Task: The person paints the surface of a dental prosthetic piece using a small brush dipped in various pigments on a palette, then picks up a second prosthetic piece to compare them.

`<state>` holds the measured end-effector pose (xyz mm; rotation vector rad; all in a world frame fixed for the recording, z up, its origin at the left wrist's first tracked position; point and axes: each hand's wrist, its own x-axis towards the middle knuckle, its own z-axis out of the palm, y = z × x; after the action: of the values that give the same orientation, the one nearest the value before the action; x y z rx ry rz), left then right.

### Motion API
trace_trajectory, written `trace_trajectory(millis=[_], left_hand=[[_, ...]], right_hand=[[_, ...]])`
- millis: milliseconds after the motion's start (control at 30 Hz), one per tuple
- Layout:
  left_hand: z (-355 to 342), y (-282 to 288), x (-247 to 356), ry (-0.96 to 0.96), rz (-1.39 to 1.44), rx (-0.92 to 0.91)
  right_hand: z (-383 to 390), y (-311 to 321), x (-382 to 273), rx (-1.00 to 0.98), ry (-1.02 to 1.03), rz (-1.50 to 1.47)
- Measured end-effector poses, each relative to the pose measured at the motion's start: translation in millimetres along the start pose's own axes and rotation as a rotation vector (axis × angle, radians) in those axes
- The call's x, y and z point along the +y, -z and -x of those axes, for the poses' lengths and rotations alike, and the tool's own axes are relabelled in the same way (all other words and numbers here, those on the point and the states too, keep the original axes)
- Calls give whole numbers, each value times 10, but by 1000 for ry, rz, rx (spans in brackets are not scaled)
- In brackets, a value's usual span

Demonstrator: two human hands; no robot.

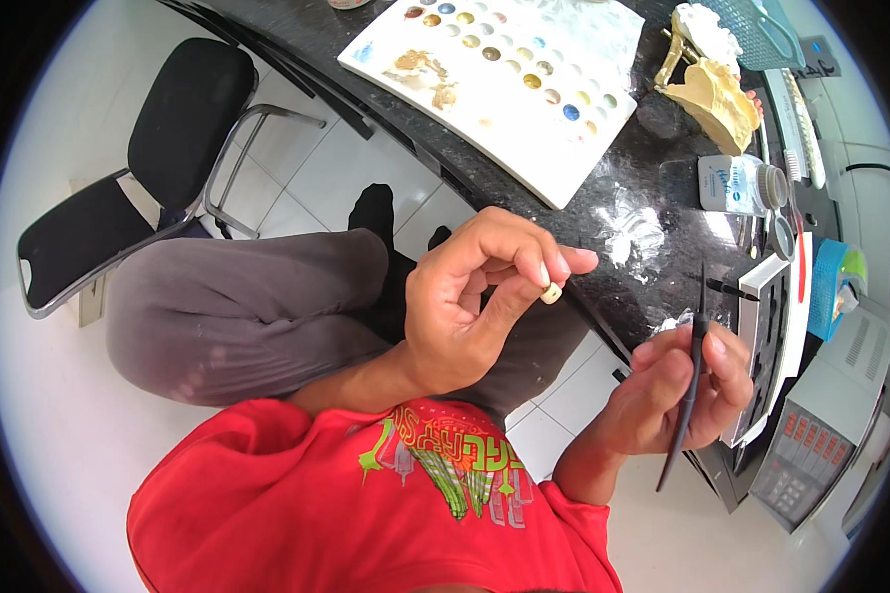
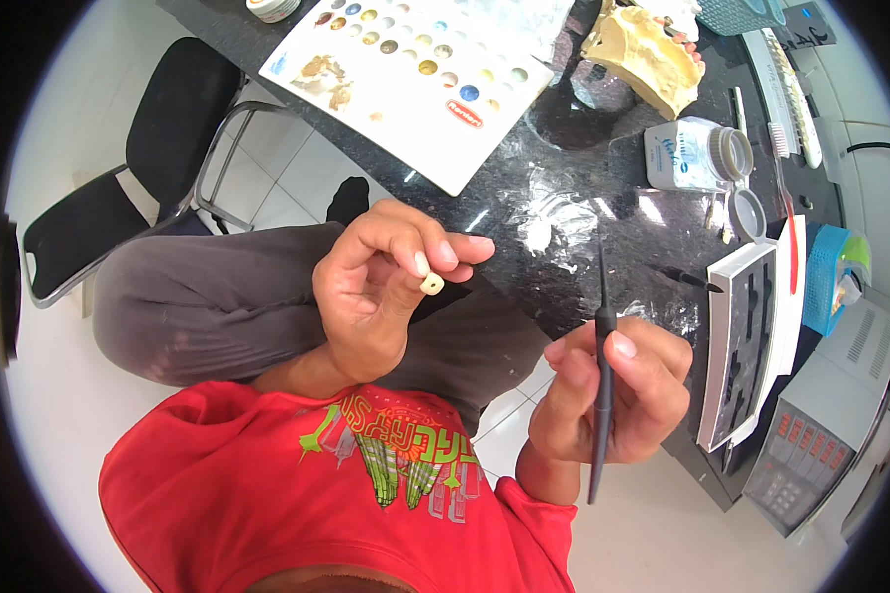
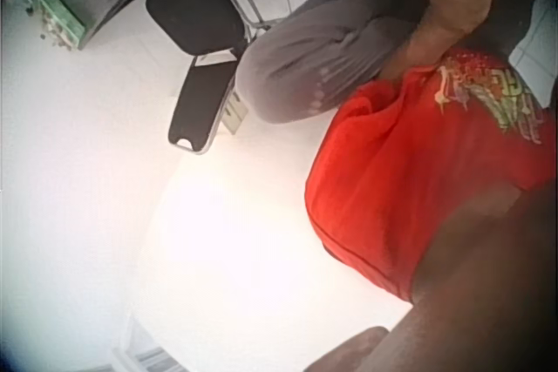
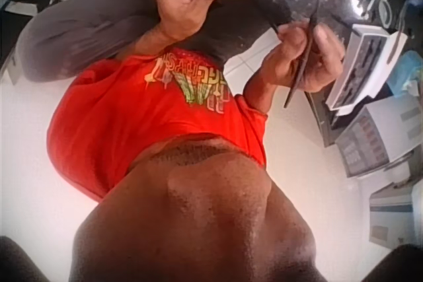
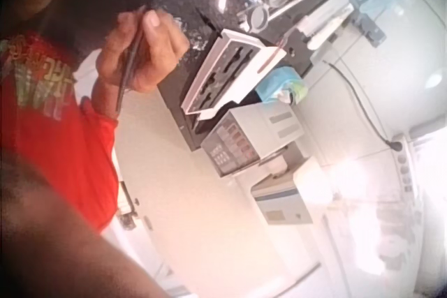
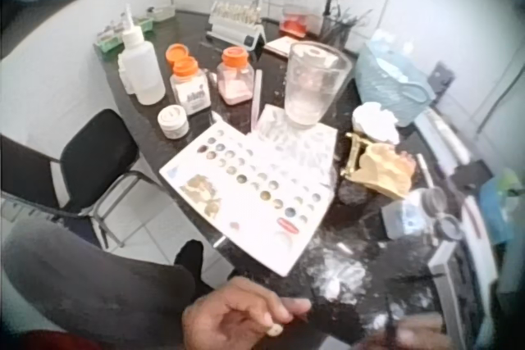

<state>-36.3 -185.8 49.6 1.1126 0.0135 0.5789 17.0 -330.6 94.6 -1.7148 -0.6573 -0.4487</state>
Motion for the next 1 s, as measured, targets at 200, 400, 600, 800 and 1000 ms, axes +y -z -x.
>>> trace_trajectory(millis=[200, 400, 600, 800, 1000], left_hand=[[-39, 115, 10, -197, -369, -26], [-57, 130, -35, -230, -407, -16], [-79, 64, -52, -244, -343, 84], [-91, 41, -43, -240, -292, 141], [-83, 101, -58, -254, -341, 45]], right_hand=[[0, 29, 0, -11, -23, 3], [-121, -21, -89, -46, -60, -83], [-222, -168, -20, -167, 39, -187], [-185, -207, 19, -168, 34, -238], [-190, -161, -2, -222, 49, -236]])
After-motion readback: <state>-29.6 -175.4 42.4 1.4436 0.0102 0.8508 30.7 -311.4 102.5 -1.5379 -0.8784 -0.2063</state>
